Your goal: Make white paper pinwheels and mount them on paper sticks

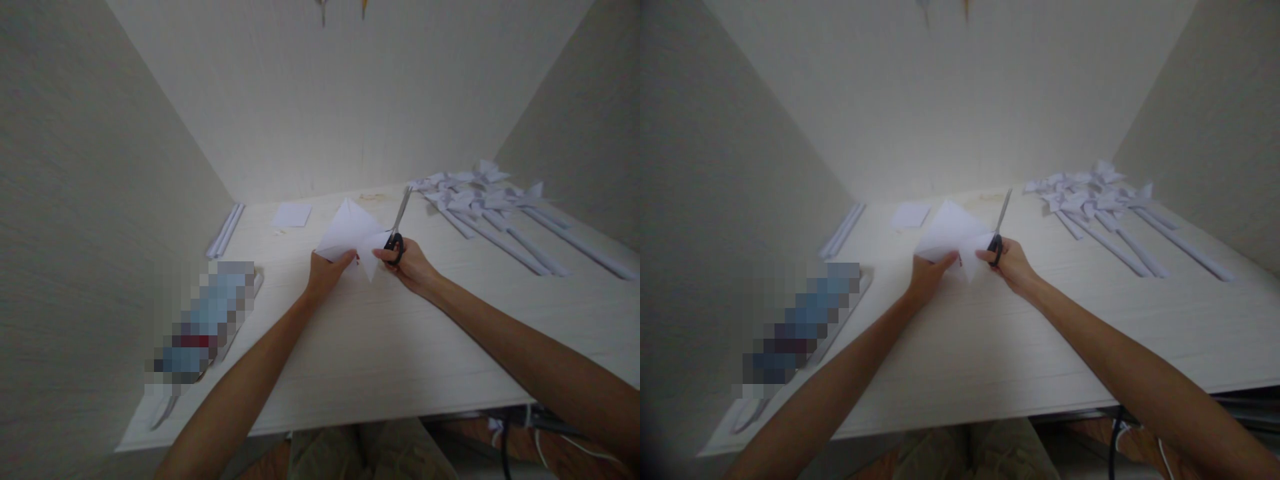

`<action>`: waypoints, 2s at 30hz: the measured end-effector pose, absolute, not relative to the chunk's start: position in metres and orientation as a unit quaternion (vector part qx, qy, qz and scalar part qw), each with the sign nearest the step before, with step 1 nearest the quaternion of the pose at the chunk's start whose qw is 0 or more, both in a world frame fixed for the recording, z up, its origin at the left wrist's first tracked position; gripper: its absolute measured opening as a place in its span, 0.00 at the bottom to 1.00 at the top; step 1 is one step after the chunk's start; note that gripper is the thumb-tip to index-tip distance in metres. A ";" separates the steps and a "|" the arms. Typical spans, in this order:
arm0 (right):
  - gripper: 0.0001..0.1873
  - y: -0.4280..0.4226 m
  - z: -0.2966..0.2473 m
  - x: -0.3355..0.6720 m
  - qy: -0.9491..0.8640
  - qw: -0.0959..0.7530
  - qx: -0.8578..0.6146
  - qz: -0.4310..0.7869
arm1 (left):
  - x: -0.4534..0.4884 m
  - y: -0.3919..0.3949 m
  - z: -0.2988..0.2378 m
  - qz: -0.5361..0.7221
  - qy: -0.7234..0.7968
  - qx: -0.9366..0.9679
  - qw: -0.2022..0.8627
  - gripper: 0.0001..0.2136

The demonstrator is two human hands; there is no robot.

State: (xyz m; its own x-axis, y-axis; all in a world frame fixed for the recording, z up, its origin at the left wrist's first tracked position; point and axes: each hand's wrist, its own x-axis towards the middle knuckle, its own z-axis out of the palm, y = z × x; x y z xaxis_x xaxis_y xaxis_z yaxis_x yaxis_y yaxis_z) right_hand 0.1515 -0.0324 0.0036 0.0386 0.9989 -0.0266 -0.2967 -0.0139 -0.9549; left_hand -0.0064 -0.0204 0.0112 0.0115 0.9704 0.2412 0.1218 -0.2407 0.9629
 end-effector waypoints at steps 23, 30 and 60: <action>0.14 -0.033 0.004 0.151 -0.403 0.567 -0.439 0.569 | -0.006 -0.026 0.019 0.513 0.486 0.599 0.377 0.04; 0.15 -0.033 0.005 0.151 -0.398 0.569 -0.437 0.572 | -0.007 -0.023 0.013 0.517 0.470 0.606 0.380 0.05; 0.15 -0.032 0.000 0.150 -0.433 0.580 -0.430 0.540 | -0.008 -0.015 0.004 0.564 0.468 0.492 0.471 0.13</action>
State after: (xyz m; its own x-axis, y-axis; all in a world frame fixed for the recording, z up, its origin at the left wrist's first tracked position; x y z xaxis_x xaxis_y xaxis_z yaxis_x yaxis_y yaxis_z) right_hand 0.1503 -0.0319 0.0000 0.0427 0.9984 0.0371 -0.2537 0.0467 -0.9661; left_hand -0.0085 -0.0149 0.0044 -0.0734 0.9908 0.1141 -0.0712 -0.1193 0.9903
